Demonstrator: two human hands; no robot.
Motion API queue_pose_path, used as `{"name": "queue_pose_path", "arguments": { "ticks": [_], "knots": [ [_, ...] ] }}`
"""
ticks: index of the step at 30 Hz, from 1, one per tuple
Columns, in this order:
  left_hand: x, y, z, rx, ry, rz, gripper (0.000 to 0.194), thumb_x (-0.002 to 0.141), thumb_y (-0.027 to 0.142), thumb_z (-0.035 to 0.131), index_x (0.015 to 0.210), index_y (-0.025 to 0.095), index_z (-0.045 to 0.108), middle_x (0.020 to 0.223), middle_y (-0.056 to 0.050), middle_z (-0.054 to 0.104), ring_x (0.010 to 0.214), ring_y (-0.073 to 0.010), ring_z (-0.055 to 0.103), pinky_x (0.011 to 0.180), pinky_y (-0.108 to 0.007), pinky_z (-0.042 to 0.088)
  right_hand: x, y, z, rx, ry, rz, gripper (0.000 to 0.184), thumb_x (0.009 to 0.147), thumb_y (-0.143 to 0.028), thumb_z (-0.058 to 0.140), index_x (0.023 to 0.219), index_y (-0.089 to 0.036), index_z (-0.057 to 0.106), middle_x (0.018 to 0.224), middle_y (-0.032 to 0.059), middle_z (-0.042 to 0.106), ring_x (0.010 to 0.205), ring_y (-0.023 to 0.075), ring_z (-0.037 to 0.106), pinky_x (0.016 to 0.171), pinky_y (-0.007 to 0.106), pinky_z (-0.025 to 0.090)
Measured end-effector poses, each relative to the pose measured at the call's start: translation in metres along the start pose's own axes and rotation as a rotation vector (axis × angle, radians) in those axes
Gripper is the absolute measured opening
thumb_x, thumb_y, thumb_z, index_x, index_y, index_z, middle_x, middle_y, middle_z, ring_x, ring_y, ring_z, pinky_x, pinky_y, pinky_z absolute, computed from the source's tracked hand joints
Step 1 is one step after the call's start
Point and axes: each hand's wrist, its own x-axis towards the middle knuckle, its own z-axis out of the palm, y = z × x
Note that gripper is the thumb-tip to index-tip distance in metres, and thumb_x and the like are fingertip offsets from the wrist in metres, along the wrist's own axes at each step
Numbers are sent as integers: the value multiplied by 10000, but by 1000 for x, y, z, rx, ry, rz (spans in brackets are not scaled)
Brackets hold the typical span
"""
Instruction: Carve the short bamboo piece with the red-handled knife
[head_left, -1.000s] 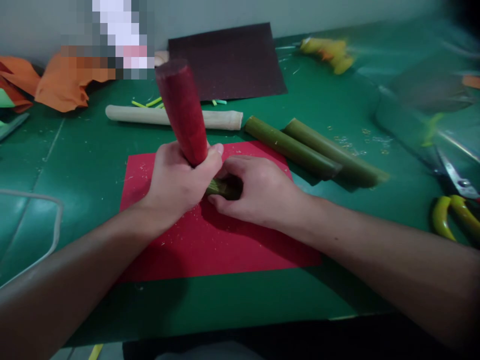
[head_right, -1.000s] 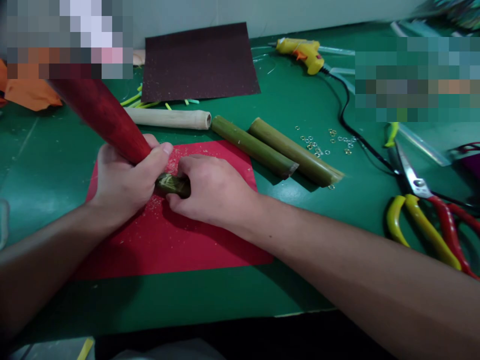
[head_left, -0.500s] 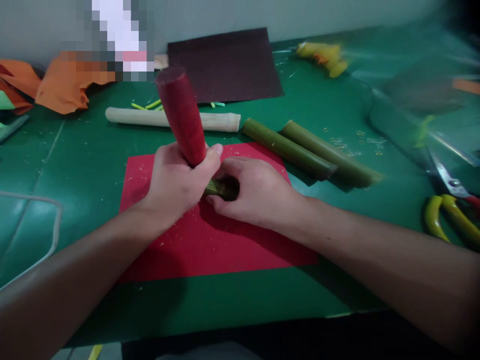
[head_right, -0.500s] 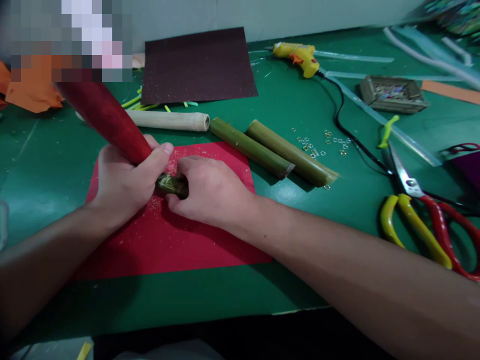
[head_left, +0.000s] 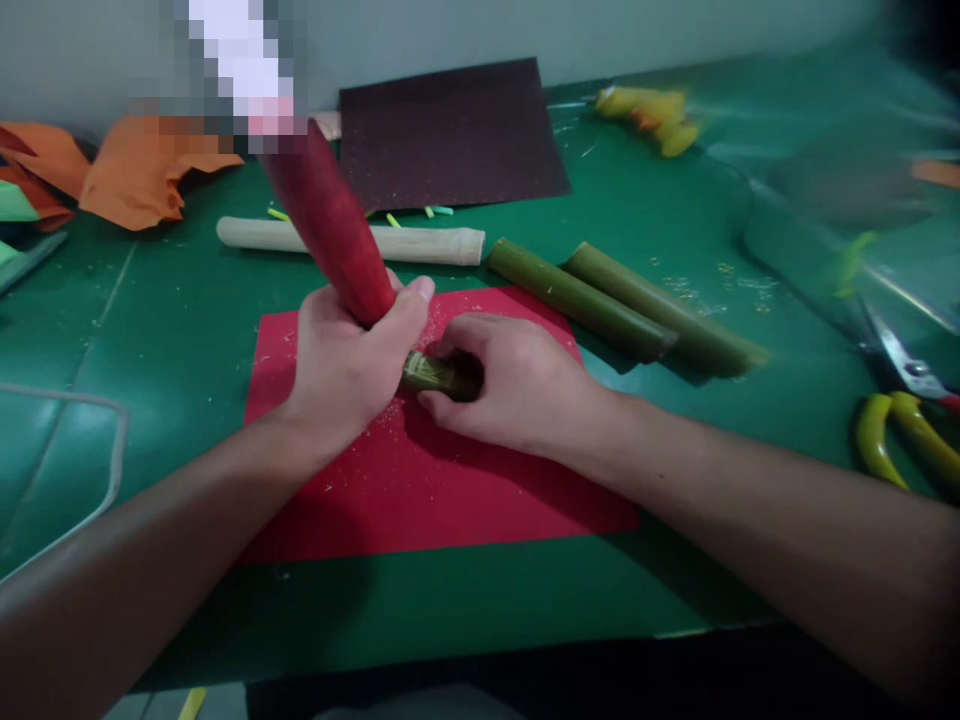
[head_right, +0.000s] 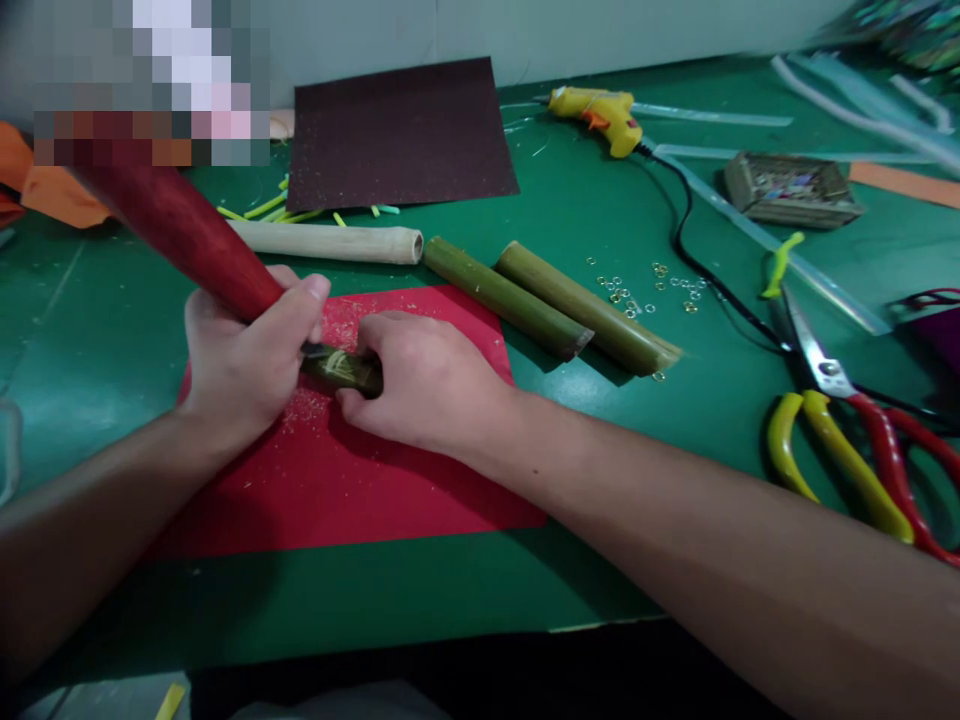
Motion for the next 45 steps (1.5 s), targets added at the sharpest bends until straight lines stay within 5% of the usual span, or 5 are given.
{"name": "queue_pose_path", "arguments": {
  "ticks": [6,12,21,45],
  "knots": [
    [-2,0,2,-60,-38,7,322,862,346,673,581,226,572,496,35,486,472,-111,443,469,-309,342,-3,-4,-1,-93,-6,7,194,776,-361,616,827,-174,626,808,32,669,689,148,523,597,284,326],
    [5,9,-5,-58,5,185,352,894,345,683,594,192,583,540,33,495,523,-88,451,537,-295,383,-6,-5,-2,-175,50,-39,195,805,-357,608,870,-174,616,912,55,651,774,169,540,618,296,325],
    [6,0,-5,79,-63,31,374,854,387,672,559,201,535,495,32,428,475,-101,397,441,-285,315,-4,-3,1,-170,49,-37,240,796,-376,647,917,-170,637,879,48,639,784,182,546,646,304,333],
    [1,0,-3,25,-144,79,394,752,183,635,485,198,345,491,42,283,459,-81,266,400,-254,257,0,5,4,27,27,-86,213,806,-316,661,901,-126,675,839,52,680,720,149,564,633,279,359]
  ]
}}
